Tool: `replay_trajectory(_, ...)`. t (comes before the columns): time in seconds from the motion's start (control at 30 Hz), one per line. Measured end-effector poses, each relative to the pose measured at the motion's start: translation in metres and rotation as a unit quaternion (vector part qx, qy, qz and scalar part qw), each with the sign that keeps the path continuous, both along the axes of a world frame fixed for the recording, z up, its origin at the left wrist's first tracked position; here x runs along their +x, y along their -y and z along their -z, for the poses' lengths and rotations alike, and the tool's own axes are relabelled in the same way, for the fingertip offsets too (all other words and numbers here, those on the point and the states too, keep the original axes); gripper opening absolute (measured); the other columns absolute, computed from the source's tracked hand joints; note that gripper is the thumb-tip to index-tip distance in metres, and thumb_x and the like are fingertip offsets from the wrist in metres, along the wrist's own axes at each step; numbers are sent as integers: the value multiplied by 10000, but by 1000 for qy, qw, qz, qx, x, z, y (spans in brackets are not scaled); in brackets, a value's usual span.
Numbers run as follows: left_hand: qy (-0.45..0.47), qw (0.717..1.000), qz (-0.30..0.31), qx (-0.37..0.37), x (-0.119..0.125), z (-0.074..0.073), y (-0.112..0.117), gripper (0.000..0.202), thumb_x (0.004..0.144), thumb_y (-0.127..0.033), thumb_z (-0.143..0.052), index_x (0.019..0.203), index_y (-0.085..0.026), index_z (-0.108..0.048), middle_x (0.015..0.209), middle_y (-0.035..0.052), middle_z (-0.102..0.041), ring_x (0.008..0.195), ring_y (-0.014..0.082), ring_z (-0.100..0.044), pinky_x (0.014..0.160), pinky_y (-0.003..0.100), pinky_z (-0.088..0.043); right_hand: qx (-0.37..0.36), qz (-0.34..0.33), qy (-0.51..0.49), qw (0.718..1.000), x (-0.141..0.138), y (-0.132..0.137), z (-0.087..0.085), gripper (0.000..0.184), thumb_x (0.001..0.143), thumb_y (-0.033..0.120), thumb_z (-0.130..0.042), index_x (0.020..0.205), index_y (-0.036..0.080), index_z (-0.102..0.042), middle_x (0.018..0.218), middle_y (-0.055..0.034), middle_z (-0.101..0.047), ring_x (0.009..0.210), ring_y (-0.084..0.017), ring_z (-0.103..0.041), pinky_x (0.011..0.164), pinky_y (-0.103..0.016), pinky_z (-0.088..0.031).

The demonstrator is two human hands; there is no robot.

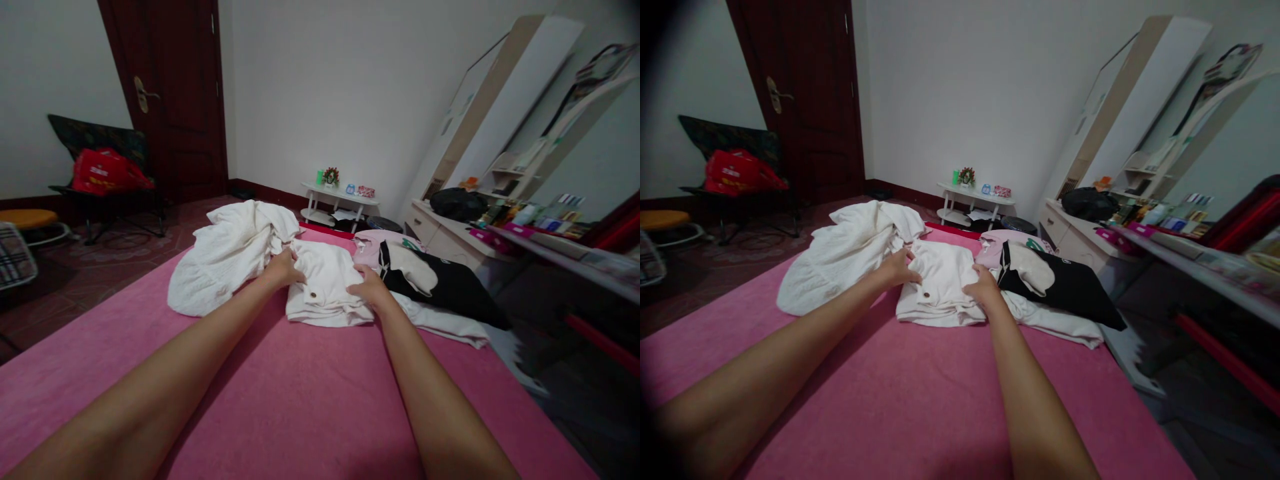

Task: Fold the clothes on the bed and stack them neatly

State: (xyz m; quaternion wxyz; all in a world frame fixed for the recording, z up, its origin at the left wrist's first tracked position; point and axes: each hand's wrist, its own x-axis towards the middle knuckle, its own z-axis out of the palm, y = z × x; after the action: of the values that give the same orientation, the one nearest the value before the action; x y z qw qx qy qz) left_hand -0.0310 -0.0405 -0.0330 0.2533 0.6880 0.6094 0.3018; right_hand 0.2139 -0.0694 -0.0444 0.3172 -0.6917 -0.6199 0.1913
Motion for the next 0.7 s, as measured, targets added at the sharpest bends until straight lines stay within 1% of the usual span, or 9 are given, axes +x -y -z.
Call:
replay_trajectory(0.07, -67, 993, 32, 87, 15, -3, 12, 447, 602, -212, -726, 1006, -218, -535, 851, 30, -645, 880, 241, -610, 747, 285, -425, 49, -4, -38, 998, -4, -2, -3, 636, 601, 184, -661, 1224, 160, -538, 1119, -86, -650, 950, -208, -641, 830, -310, -490)
replay_trajectory(0.17, -59, 978, 136, 150, 43, -3, 34, 333, 660, -174, -635, 981, -198, -553, 907, 67, -640, 885, 239, -603, 764, 305, -436, 98, -49, -5, 994, -14, 0, -12, 449, 711, 344, -639, 1131, 194, -599, 1115, -74, -653, 1021, -214, -616, 897, -335, -460)
replay_trajectory(0.27, 32, 969, 191, 150, 65, 2, 51, 373, 639, -172, -638, 1001, -165, -549, 1017, 114, -626, 933, 254, -598, 784, 320, -459, 71, -77, 33, 994, -20, 3, -17, 486, 772, 520, -584, 1128, 190, -608, 1177, -98, -634, 1107, -235, -581, 956, -365, -422)
replay_trajectory(0.33, 149, 961, 209, 98, 72, 6, 55, 388, 631, -127, -618, 1009, -166, -541, 970, 84, -643, 881, 217, -618, 749, 289, -475, 38, -82, 32, 995, -22, 5, -17, 521, 811, 565, -520, 1142, 172, -602, 1208, -118, -621, 1125, -239, -575, 955, -364, -422)
replay_trajectory(0.4, 285, 940, 190, 3, 76, 11, 52, 383, 627, -86, -588, 997, -172, -541, 823, 36, -651, 736, 173, -626, 653, 253, -475, 13, -93, 46, 994, -24, 8, -16, 535, 812, 553, -530, 1179, 167, -587, 1232, -128, -610, 1120, -245, -581, 930, -352, -435)
replay_trajectory(0.47, 383, 910, 138, -79, 79, 16, 48, 408, 612, -57, -566, 1003, -166, -531, 702, 5, -636, 603, 147, -602, 572, 235, -458, -4, -85, 104, 991, -30, 11, -14, 573, 775, 502, -599, 1244, 177, -551, 1229, -139, -615, 1099, -267, -594, 897, -356, -446)
replay_trajectory(0.53, 430, 893, 93, -94, 79, 20, 43, 404, 601, -43, -539, 988, -160, -529, 672, 4, -643, 546, 138, -587, 537, 231, -449, -17, -57, 175, 983, -39, 15, -13, 609, 739, 473, -642, 1271, 197, -536, 1191, -144, -636, 1075, -290, -607, 868, -366, -450)
replay_trajectory(0.6, 429, 900, 72, -12, 73, 22, 37, 339, 615, -38, -489, 926, -156, -555, 703, 19, -659, 578, 138, -604, 563, 234, -462, -23, -34, 221, 974, -46, 18, -13, 614, 717, 499, -654, 1251, 214, -550, 1160, -141, -650, 1060, -299, -614, 841, -368, -455)
replay_trajectory(0.7, 361, 915, 8, 178, 53, 20, 23, 285, 649, -37, -429, 835, -163, -604, 745, 20, -650, 702, 140, -619, 678, 246, -479, -23, -16, 234, 972, -51, 21, -12, 642, 678, 575, -664, 1215, 238, -566, 1181, -117, -641, 1068, -297, -607, 823, -368, -460)
